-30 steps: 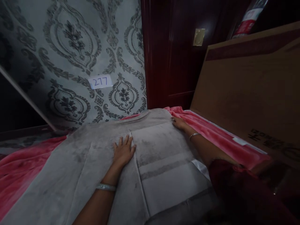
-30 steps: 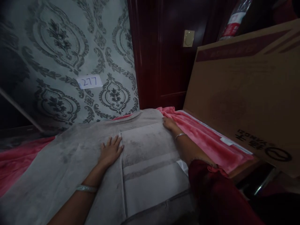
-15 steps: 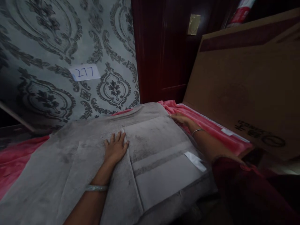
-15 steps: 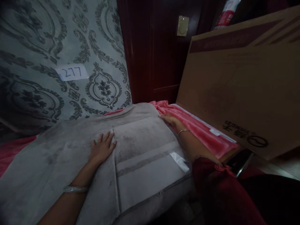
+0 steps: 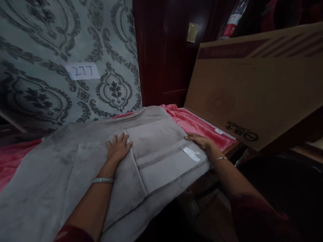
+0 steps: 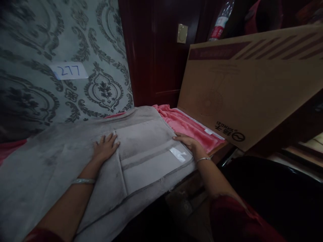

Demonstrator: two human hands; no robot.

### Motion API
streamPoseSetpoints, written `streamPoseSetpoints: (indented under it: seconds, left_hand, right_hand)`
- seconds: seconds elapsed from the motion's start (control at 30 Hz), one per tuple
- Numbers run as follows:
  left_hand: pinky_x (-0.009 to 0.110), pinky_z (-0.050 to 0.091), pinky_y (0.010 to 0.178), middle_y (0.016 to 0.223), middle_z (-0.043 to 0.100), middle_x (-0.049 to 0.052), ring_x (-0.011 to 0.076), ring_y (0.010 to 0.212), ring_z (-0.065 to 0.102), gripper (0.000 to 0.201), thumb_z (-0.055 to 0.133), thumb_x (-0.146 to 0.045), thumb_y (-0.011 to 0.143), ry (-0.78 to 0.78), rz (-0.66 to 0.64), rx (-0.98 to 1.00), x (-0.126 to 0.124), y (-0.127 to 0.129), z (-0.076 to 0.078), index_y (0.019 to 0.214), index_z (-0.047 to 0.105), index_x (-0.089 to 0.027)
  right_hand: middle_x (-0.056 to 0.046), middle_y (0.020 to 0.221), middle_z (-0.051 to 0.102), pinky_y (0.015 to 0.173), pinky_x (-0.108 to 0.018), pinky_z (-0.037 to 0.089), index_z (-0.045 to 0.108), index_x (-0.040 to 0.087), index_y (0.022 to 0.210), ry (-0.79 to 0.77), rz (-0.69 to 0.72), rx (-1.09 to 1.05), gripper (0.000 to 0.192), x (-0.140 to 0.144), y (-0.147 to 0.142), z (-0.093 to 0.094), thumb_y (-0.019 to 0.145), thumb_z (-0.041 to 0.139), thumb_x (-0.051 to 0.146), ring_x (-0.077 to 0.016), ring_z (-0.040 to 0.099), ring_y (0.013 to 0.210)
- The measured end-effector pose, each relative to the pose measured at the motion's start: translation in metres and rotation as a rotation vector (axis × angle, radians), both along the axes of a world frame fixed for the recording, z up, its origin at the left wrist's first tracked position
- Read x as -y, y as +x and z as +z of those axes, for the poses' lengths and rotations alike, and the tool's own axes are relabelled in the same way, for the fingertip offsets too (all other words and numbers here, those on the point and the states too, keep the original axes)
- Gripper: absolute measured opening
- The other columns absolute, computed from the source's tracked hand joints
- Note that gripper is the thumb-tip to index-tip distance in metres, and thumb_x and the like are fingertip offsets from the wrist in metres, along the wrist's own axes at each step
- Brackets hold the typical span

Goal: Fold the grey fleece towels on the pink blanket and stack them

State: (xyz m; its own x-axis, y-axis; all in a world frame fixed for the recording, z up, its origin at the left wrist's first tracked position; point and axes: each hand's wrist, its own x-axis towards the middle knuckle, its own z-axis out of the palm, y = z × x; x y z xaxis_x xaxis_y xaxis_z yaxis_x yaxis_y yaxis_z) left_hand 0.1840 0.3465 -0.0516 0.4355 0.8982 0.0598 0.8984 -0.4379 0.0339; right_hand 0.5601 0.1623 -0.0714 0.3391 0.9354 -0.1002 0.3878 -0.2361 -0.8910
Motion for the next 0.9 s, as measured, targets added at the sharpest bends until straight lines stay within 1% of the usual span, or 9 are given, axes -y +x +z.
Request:
streamPoseSetpoints:
  seconds: [0.13,0.2,0.3,0.4,0.53,0.63,0.73,0.83,0.9]
  left_hand:
    - [0.069,0.024,0.115,0.164,0.031,0.004,0.0380,0.150,0.024,0.056,0.031,-0.045,0.100,0.031,-0.047,0.050,0.004,-0.004,0.001,0.152,0.043,-0.026]
    - [0.065,0.026,0.116,0.160,0.039,0.005,0.0350,0.148,0.029,0.052,0.032,-0.040,0.100,0.068,-0.064,0.087,0.006,-0.006,0.002,0.147,0.050,-0.025]
    - [0.050,0.032,0.117,0.150,0.053,0.008,0.0279,0.141,0.042,0.048,0.033,-0.031,0.098,0.134,-0.071,0.121,0.010,-0.008,0.004,0.136,0.060,-0.020]
    - [0.038,0.039,0.110,0.135,0.065,0.011,0.0247,0.128,0.055,0.047,0.033,-0.027,0.096,0.156,-0.078,0.121,0.016,-0.007,0.009,0.127,0.067,-0.016]
    - [0.038,0.046,0.102,0.124,0.070,0.013,0.0272,0.117,0.063,0.045,0.036,-0.026,0.094,0.117,-0.071,0.081,0.021,-0.004,0.021,0.120,0.071,-0.017]
    - [0.037,0.050,0.095,0.118,0.073,0.013,0.0286,0.111,0.067,0.043,0.042,-0.034,0.093,0.047,-0.096,0.039,0.026,-0.004,0.030,0.119,0.073,-0.019]
    - [0.040,0.043,0.108,0.140,0.062,0.011,0.0289,0.132,0.054,0.050,0.045,-0.041,0.094,0.043,-0.169,0.028,0.040,-0.010,0.027,0.137,0.062,-0.022]
    - [0.054,0.023,0.121,0.161,0.036,0.007,0.0315,0.151,0.027,0.057,0.044,-0.044,0.097,0.060,-0.295,-0.002,0.057,-0.016,0.010,0.151,0.046,-0.028]
    - [0.061,0.018,0.120,0.163,0.031,0.007,0.0333,0.152,0.022,0.058,0.043,-0.044,0.098,0.053,-0.341,-0.017,0.066,-0.019,-0.002,0.153,0.041,-0.028]
  right_hand:
    - [-0.011,0.129,0.066,0.100,-0.044,0.054,0.060,0.018,0.133,0.006,-0.007,-0.312,0.061,0.024,-0.005,-0.005,0.075,0.069,0.035,-0.0270,0.068,0.107]
    - [-0.011,0.123,0.069,0.099,-0.043,0.054,0.065,0.019,0.124,0.009,-0.026,-0.331,0.055,0.030,-0.006,-0.005,0.072,0.073,0.034,-0.0276,0.068,0.107]
    - [-0.008,0.115,0.072,0.096,-0.037,0.055,0.069,0.020,0.111,-0.010,-0.048,-0.297,0.045,0.039,-0.009,-0.002,0.068,0.076,0.031,-0.0254,0.068,0.105]
    - [-0.005,0.099,0.075,0.082,-0.032,0.058,0.071,0.019,0.098,-0.036,-0.063,-0.279,0.035,0.050,-0.012,-0.002,0.067,0.077,0.033,-0.0228,0.069,0.089]
    - [-0.001,0.071,0.071,0.059,-0.027,0.054,0.069,0.018,0.080,-0.030,-0.087,-0.288,0.029,0.065,-0.016,-0.007,0.065,0.080,0.039,-0.0182,0.064,0.063]
    - [0.001,0.062,0.066,0.053,-0.025,0.050,0.066,0.018,0.075,0.004,-0.129,-0.321,0.030,0.073,-0.018,-0.014,0.063,0.081,0.041,-0.0157,0.059,0.053]
    - [0.000,0.060,0.065,0.050,-0.027,0.048,0.064,0.019,0.074,0.062,-0.173,-0.365,0.031,0.076,-0.020,-0.019,0.061,0.080,0.042,-0.0162,0.057,0.051]
    - [-0.002,0.069,0.069,0.059,-0.030,0.053,0.064,0.020,0.080,0.159,-0.210,-0.410,0.035,0.077,-0.027,-0.021,0.061,0.078,0.046,-0.0197,0.063,0.060]
    - [-0.005,0.078,0.072,0.069,-0.034,0.057,0.064,0.022,0.085,0.225,-0.220,-0.439,0.039,0.077,-0.037,-0.023,0.062,0.077,0.050,-0.0236,0.068,0.073]
